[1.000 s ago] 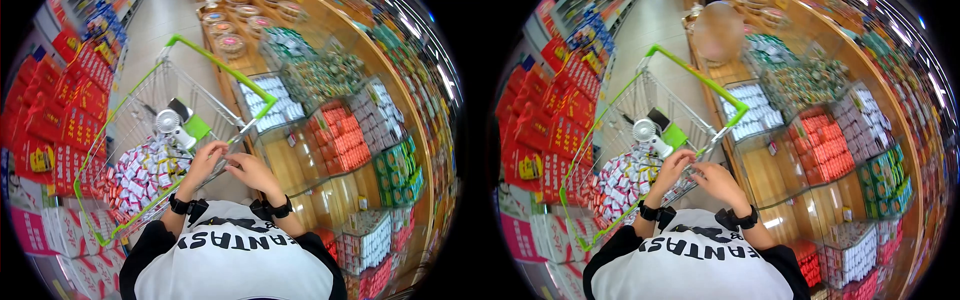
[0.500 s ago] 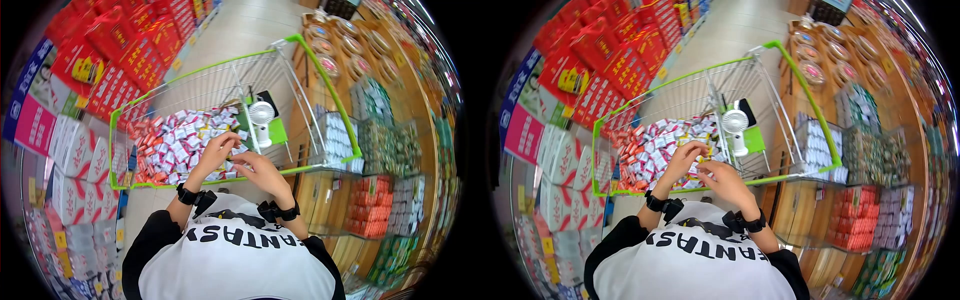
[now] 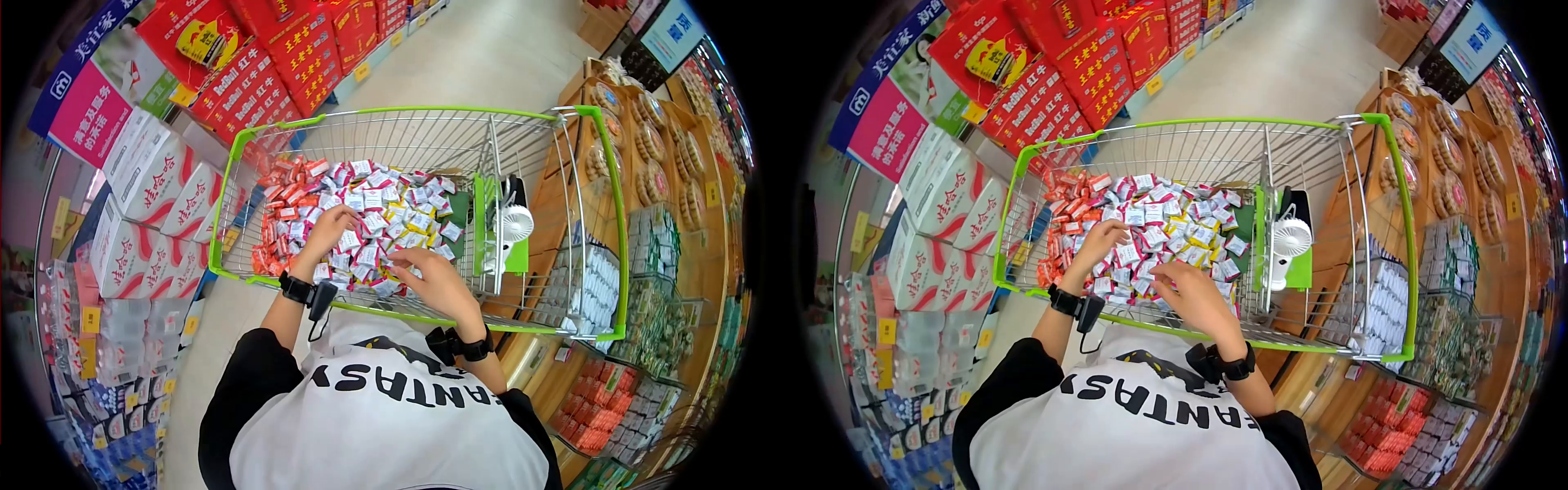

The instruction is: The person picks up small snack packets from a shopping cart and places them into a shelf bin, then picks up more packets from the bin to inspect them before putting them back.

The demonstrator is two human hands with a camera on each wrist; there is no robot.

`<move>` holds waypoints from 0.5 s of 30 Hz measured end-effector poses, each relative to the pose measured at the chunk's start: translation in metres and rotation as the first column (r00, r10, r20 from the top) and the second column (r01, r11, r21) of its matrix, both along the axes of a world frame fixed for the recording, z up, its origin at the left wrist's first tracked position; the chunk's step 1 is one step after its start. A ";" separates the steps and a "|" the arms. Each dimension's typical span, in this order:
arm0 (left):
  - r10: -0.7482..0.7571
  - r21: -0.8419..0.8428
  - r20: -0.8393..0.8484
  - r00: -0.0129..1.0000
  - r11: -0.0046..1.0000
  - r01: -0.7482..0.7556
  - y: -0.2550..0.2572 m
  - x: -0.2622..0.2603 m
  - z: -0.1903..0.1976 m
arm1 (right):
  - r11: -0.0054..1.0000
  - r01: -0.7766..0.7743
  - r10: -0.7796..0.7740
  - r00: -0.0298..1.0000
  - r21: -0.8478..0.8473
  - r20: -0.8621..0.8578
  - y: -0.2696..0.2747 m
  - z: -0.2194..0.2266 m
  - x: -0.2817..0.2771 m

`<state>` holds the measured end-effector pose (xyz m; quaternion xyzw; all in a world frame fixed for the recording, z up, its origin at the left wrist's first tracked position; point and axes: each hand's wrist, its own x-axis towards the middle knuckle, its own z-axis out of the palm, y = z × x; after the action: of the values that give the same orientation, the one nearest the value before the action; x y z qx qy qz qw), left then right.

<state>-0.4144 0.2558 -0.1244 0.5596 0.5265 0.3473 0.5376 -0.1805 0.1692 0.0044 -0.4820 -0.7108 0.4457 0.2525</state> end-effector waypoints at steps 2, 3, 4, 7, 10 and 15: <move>0.052 0.007 -0.052 0.997 0.999 -0.052 0.013 -0.036 -0.044 | 1.000 0.005 -0.005 1.000 0.019 0.001 0.008 -0.004 -0.007; 0.081 -0.019 -0.052 0.995 0.996 -0.082 0.018 -0.055 -0.060 | 1.000 -0.002 0.002 1.000 0.009 -0.001 0.010 -0.006 -0.009; 0.109 -0.047 -0.052 0.993 0.993 -0.111 0.021 -0.069 -0.063 | 1.000 -0.002 0.002 1.000 0.012 0.003 0.014 -0.009 -0.012; 0.153 -0.196 -0.226 0.962 0.960 -0.199 0.022 -0.109 -0.072 | 1.000 -0.021 0.020 1.000 0.011 0.019 0.021 -0.020 -0.019; 0.154 -0.491 -0.275 0.949 0.826 -0.276 0.016 -0.138 -0.083 | 0.999 -0.050 0.049 0.998 0.013 0.043 0.028 -0.024 -0.026; 0.156 -0.720 -0.281 0.947 0.618 -0.315 0.007 -0.173 -0.114 | 0.994 -0.067 0.073 0.995 -0.090 0.065 0.035 -0.028 -0.036</move>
<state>-0.5876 0.2626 -0.2383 0.2404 0.7407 0.1089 0.6178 -0.2167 0.2040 -0.0231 -0.4823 -0.7152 0.4683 0.1912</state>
